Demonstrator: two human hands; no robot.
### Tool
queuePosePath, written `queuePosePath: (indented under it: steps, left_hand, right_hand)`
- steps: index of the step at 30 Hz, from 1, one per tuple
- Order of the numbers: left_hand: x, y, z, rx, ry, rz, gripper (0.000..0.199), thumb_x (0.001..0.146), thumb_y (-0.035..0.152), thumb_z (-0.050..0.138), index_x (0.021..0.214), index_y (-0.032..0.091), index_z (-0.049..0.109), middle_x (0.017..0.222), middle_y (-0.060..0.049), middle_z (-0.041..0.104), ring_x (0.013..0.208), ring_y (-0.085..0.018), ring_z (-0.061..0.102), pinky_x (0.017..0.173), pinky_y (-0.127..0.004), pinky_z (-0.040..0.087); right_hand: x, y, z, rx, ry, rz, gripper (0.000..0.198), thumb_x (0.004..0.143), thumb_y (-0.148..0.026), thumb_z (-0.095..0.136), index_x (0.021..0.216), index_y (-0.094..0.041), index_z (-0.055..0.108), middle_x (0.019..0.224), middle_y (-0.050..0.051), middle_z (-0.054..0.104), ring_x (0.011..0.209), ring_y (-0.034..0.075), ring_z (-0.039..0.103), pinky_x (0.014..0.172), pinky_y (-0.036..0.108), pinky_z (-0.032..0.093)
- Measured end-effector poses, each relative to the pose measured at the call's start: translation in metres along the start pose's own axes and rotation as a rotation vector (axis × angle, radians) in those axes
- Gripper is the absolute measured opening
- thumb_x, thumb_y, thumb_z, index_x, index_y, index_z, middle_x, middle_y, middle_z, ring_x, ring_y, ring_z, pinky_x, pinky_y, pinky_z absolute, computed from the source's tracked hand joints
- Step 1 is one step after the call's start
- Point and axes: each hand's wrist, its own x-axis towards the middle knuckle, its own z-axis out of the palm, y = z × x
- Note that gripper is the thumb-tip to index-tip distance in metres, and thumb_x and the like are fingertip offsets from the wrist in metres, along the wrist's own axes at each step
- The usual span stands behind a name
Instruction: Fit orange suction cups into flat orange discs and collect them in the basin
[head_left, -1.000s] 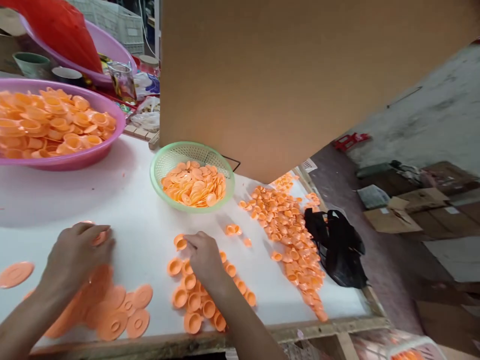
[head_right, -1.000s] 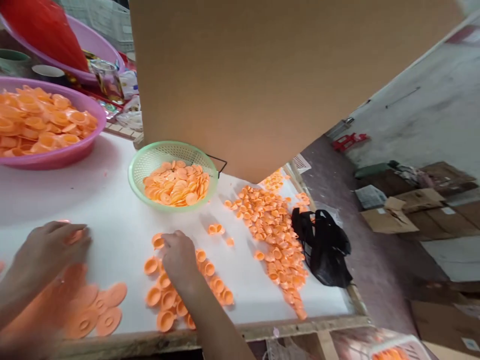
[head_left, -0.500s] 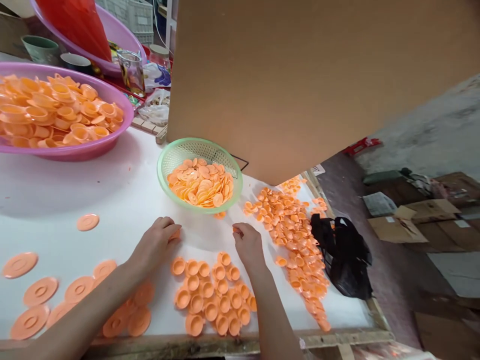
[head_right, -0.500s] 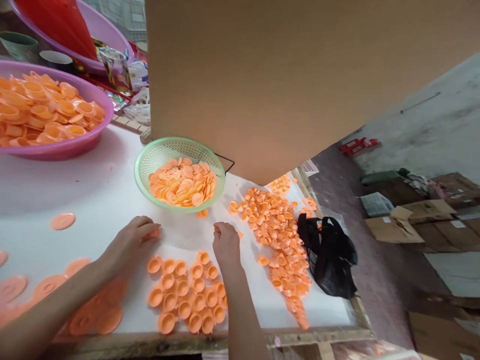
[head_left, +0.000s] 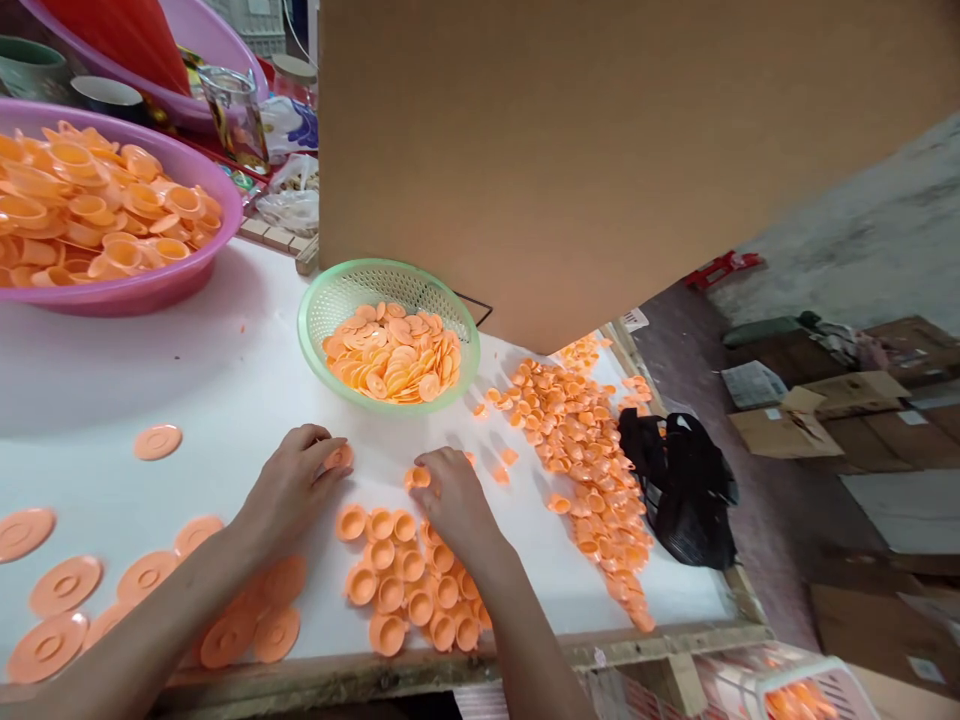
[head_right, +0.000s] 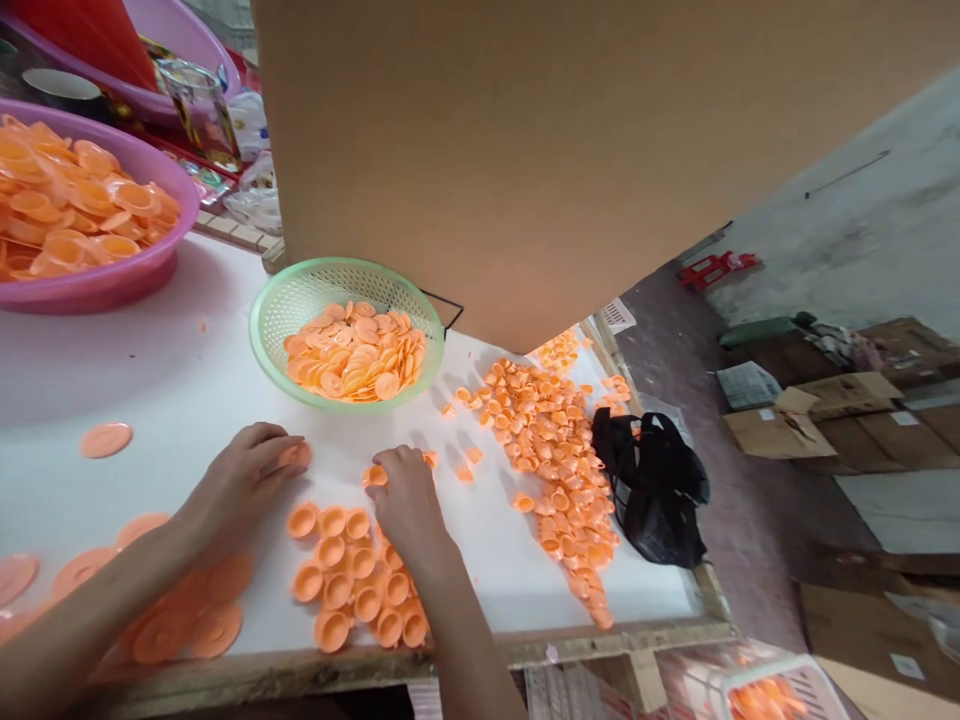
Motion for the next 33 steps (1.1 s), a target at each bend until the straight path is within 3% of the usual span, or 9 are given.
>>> queuePosePath:
  steps: [4, 7, 10, 12, 17, 21, 25, 30, 33]
  left_hand:
    - [-0.027, 0.002, 0.004, 0.051, -0.161, 0.296, 0.078, 0.076, 0.057, 0.067, 0.144, 0.031, 0.039, 0.138, -0.011, 0.048, 0.125, -0.031, 0.045, 0.1, -0.04, 0.041]
    - [-0.045, 0.003, 0.017, 0.121, -0.329, 0.474, 0.126, 0.048, 0.071, 0.077, 0.153, 0.033, 0.019, 0.157, -0.016, 0.019, 0.138, -0.043, 0.027, 0.105, -0.052, 0.034]
    - [-0.045, 0.013, 0.031, 0.183, -0.395, 0.606, 0.13, 0.044, 0.077, 0.074, 0.153, 0.033, 0.018, 0.16, -0.02, -0.003, 0.14, -0.05, 0.018, 0.104, -0.056, 0.03]
    - [-0.036, 0.024, 0.037, 0.207, -0.405, 0.688, 0.118, 0.056, 0.075, 0.071, 0.153, 0.033, 0.017, 0.16, -0.021, -0.003, 0.14, -0.048, 0.021, 0.103, -0.055, 0.03]
    - [-0.023, 0.05, 0.046, 0.211, -0.421, 0.87, 0.077, 0.082, 0.066, 0.054, 0.149, 0.039, 0.028, 0.149, -0.018, 0.034, 0.125, -0.038, 0.043, 0.092, -0.05, 0.036]
    - [-0.023, 0.055, 0.052, 0.161, -0.353, 0.872, 0.073, 0.084, 0.063, 0.054, 0.147, 0.032, 0.033, 0.128, -0.017, 0.054, 0.113, -0.035, 0.048, 0.086, -0.048, 0.039]
    - [-0.018, 0.052, 0.053, 0.075, -0.311, 0.88, 0.071, 0.082, 0.054, 0.061, 0.145, 0.032, 0.036, 0.123, -0.014, 0.055, 0.108, -0.031, 0.05, 0.087, -0.046, 0.042]
    - [-0.013, 0.055, 0.054, -0.135, -0.233, 0.815, 0.058, 0.078, 0.046, 0.07, 0.13, 0.032, 0.05, 0.138, -0.013, 0.04, 0.117, -0.03, 0.045, 0.096, -0.047, 0.043]
    - [-0.01, 0.064, 0.058, -0.23, -0.275, 0.721, 0.041, 0.074, 0.035, 0.072, 0.114, 0.027, 0.062, 0.132, -0.012, 0.042, 0.108, -0.027, 0.047, 0.089, -0.043, 0.047]
  right_hand:
    - [-0.073, 0.039, -0.035, 0.146, 0.1, 0.183, 0.048, 0.082, -0.034, 0.068, 0.128, -0.028, 0.056, 0.128, 0.006, 0.056, 0.119, 0.023, 0.051, 0.101, 0.037, 0.043]
    - [-0.122, 0.063, -0.043, 0.08, 0.043, 0.36, 0.084, 0.071, -0.042, 0.077, 0.145, -0.03, 0.038, 0.147, 0.008, 0.04, 0.136, 0.028, 0.035, 0.109, 0.045, 0.036]
    - [-0.146, 0.063, -0.02, -0.001, -0.06, 0.42, 0.119, 0.058, -0.043, 0.085, 0.154, -0.033, 0.015, 0.16, 0.009, 0.013, 0.146, 0.034, 0.013, 0.112, 0.056, 0.028]
    - [-0.148, 0.052, 0.002, -0.059, -0.078, 0.366, 0.126, 0.056, -0.047, 0.086, 0.154, -0.036, 0.008, 0.161, 0.008, 0.005, 0.146, 0.039, 0.009, 0.109, 0.064, 0.026]
    - [-0.136, 0.038, 0.033, -0.162, -0.018, 0.075, 0.097, 0.075, -0.06, 0.069, 0.154, -0.036, 0.016, 0.161, 0.011, 0.01, 0.142, 0.042, 0.021, 0.104, 0.067, 0.032]
    - [-0.132, 0.05, 0.032, -0.15, 0.049, -0.057, 0.09, 0.079, -0.05, 0.069, 0.153, -0.031, 0.022, 0.157, 0.015, 0.02, 0.138, 0.039, 0.03, 0.106, 0.061, 0.036]
    - [-0.126, 0.054, 0.032, -0.035, 0.124, -0.093, 0.083, 0.074, -0.042, 0.076, 0.147, -0.03, 0.037, 0.151, 0.014, 0.029, 0.132, 0.036, 0.039, 0.102, 0.054, 0.044]
    - [-0.109, 0.038, 0.041, 0.256, 0.335, -0.028, 0.03, 0.088, -0.036, 0.06, 0.117, -0.029, 0.062, 0.139, 0.009, 0.042, 0.117, 0.023, 0.054, 0.098, 0.038, 0.05]
    - [-0.094, 0.031, 0.049, 0.324, 0.517, 0.098, 0.019, 0.091, -0.034, 0.056, 0.104, -0.024, 0.066, 0.127, 0.01, 0.05, 0.106, 0.02, 0.059, 0.092, 0.035, 0.052]
